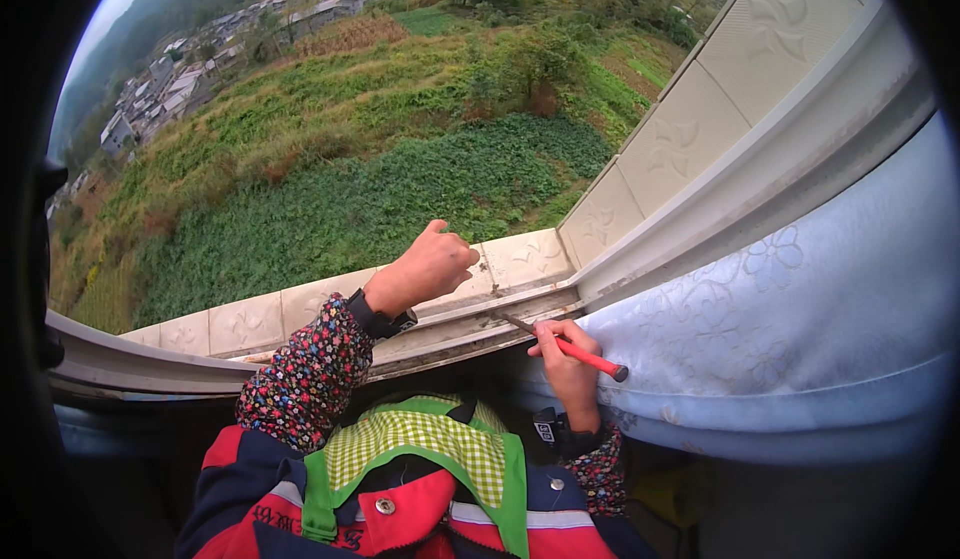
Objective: The person scrapes debris from the window sill using a red-handled tool, then wipes the window glass with a cloth attached to a broom handle. The person handles a brush, a red-handled scraper, a cloth, a bucket, and a broom.
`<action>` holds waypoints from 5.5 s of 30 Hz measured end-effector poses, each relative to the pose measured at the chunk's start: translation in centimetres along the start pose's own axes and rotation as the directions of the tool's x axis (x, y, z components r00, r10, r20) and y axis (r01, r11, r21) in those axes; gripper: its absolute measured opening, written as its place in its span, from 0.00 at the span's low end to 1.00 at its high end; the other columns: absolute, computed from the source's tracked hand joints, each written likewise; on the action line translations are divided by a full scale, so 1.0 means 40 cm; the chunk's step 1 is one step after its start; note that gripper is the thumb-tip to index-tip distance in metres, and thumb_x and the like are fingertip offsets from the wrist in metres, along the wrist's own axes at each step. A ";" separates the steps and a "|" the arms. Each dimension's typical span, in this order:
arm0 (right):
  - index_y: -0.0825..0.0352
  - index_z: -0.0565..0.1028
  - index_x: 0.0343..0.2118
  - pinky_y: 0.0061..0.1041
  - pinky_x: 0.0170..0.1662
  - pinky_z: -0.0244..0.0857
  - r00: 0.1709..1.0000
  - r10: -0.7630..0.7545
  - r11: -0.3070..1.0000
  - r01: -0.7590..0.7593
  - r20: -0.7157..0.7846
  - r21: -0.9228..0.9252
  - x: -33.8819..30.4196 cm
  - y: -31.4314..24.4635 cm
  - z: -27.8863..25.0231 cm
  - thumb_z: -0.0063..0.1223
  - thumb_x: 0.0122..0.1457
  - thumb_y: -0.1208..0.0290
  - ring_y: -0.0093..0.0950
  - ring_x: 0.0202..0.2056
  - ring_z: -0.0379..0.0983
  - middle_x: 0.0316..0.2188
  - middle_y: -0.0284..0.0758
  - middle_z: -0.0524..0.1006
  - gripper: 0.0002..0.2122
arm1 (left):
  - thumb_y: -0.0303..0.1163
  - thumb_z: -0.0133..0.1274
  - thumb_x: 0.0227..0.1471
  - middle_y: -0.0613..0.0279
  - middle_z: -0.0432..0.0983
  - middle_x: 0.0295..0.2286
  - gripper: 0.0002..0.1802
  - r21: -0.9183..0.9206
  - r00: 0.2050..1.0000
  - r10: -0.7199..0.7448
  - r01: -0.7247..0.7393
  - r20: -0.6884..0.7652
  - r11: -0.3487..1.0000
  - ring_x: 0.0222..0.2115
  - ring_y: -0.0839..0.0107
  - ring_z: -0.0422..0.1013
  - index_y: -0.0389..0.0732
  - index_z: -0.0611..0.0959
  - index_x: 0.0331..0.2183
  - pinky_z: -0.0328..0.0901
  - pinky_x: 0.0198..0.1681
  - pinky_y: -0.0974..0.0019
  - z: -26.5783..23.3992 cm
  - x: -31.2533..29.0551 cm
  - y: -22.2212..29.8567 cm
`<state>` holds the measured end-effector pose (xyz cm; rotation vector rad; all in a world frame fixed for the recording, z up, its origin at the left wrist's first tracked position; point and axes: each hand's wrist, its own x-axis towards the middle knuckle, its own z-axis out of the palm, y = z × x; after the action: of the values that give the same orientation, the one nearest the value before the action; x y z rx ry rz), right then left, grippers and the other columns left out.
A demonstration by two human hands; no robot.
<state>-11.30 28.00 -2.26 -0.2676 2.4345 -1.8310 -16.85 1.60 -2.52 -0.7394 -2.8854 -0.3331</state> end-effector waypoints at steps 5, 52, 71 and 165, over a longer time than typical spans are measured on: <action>0.73 0.77 0.33 0.21 0.34 0.71 0.996 -0.030 0.998 0.036 0.085 -0.060 -0.003 -0.002 0.004 0.53 0.58 0.78 0.24 0.30 0.78 0.34 0.40 0.81 0.04 | 0.32 0.58 0.43 0.60 0.76 0.21 0.05 -0.067 0.998 -0.045 0.042 -0.051 0.997 0.29 0.59 0.74 0.43 0.79 0.23 0.61 0.45 0.55 -0.016 -0.020 0.010; 0.75 0.78 0.34 0.22 0.41 0.71 0.899 -0.074 0.962 0.179 0.433 -0.207 0.029 -0.085 0.009 0.48 0.54 0.83 0.24 0.34 0.77 0.38 0.42 0.81 0.08 | 0.31 0.59 0.41 0.55 0.74 0.18 0.08 -0.211 0.985 -0.064 0.029 -0.159 0.977 0.25 0.55 0.74 0.39 0.78 0.18 0.66 0.34 0.56 0.006 -0.117 -0.009; 0.74 0.79 0.34 0.22 0.39 0.72 0.925 -0.010 0.967 0.105 0.379 -0.232 0.036 -0.078 -0.002 0.51 0.53 0.81 0.26 0.32 0.79 0.34 0.42 0.82 0.07 | 0.32 0.59 0.42 0.56 0.75 0.18 0.08 -0.227 0.990 -0.060 0.030 -0.125 0.973 0.25 0.55 0.74 0.40 0.78 0.20 0.66 0.34 0.56 0.005 -0.125 -0.017; 0.73 0.75 0.26 0.23 0.21 0.66 0.998 0.029 0.967 -0.016 0.049 -0.256 0.097 -0.118 -0.018 0.45 0.52 0.80 0.24 0.16 0.74 0.16 0.38 0.76 0.06 | 0.30 0.51 0.42 0.68 0.73 0.27 0.04 -0.111 0.905 0.403 -0.390 0.134 0.914 0.37 0.67 0.68 0.44 0.80 0.21 0.65 0.39 0.65 0.118 -0.031 0.107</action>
<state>-14.80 26.66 2.62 -0.2992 2.6232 -1.4791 -14.08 5.86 -6.55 -1.3957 -2.7723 -0.3547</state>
